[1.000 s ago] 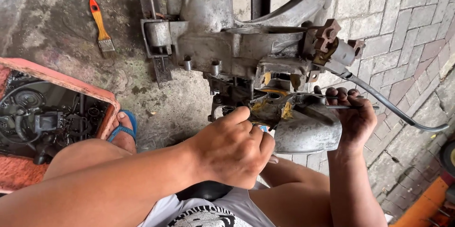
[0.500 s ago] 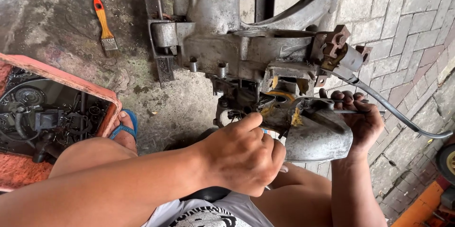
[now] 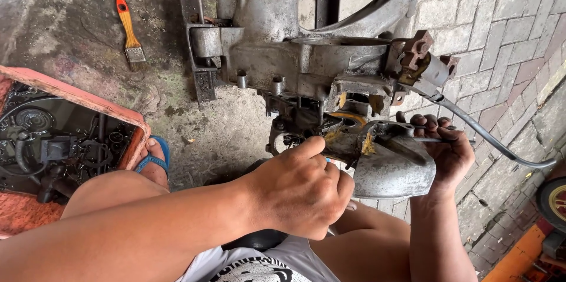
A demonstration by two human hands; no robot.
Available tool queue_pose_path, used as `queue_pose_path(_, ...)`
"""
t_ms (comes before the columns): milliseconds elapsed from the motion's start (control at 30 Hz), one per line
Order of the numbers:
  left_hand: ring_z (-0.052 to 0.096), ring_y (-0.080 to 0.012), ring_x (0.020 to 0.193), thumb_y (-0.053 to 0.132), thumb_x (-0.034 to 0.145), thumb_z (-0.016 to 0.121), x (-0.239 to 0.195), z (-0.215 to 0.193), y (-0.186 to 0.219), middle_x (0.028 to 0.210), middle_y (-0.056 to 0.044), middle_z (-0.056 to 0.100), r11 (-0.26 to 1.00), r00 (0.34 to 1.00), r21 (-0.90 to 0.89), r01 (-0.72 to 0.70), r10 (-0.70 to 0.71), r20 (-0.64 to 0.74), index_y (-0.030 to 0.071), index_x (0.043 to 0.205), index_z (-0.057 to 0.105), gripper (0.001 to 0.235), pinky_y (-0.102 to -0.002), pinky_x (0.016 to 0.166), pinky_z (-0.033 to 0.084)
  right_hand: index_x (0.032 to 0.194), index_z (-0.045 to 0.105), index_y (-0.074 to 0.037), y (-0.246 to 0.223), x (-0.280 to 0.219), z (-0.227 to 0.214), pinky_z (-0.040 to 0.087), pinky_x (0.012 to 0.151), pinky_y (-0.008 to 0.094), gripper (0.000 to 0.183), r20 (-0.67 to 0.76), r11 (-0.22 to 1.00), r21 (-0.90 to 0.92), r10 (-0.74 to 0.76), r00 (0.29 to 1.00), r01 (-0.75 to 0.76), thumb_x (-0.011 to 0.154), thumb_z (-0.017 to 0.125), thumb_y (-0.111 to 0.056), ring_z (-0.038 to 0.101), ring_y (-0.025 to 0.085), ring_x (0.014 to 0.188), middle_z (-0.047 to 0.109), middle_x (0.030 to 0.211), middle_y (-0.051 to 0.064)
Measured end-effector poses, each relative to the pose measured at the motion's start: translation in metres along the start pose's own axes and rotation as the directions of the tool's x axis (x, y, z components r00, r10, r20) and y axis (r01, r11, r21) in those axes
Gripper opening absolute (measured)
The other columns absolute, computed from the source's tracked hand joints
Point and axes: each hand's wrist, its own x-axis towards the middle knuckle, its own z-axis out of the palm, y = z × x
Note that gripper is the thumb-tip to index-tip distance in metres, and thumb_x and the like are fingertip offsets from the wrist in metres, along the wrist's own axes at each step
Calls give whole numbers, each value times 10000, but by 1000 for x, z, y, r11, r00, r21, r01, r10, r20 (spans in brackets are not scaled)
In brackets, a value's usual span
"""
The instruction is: Cleaning motorcycle engine components with a cloth and repositioning the engine block on a stand.
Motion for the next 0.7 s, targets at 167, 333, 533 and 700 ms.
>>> queue_pose_path(167,405,-175,382,106,715,507,-3,1,-6,465,-28,461,999,999,-33,-8,10,54,126,605,505,112,-382,714,420,836,546,-44,9,-26,49,466,842,384,102,-83,995,94,-10,996,17,747,541,6,552,281,898,537,841,121)
queue_pose_path(333,379,-140,375,114,725,500,-5,1,-9,454,-10,444,999,998,-26,-34,36,57,120,607,522,120,-357,672,401,956,544,-96,1,-19,26,497,933,382,129,3,964,-256,-73,997,72,831,550,-68,591,249,965,567,905,79)
queue_pose_path(533,424,-156,399,209,985,487,0,-9,-8,482,-10,473,998,998,-43,-37,39,53,153,626,519,365,-380,707,410,864,574,-65,6,-23,49,503,810,365,105,-49,999,37,8,999,-6,775,548,-17,571,260,911,565,859,95)
queue_pose_path(700,244,-70,400,145,932,472,-2,-6,-9,447,75,304,997,997,-9,-73,73,33,187,565,435,372,-348,697,427,880,553,-41,9,-26,58,489,794,322,141,-16,997,76,-15,1000,16,749,571,8,541,248,869,534,801,102)
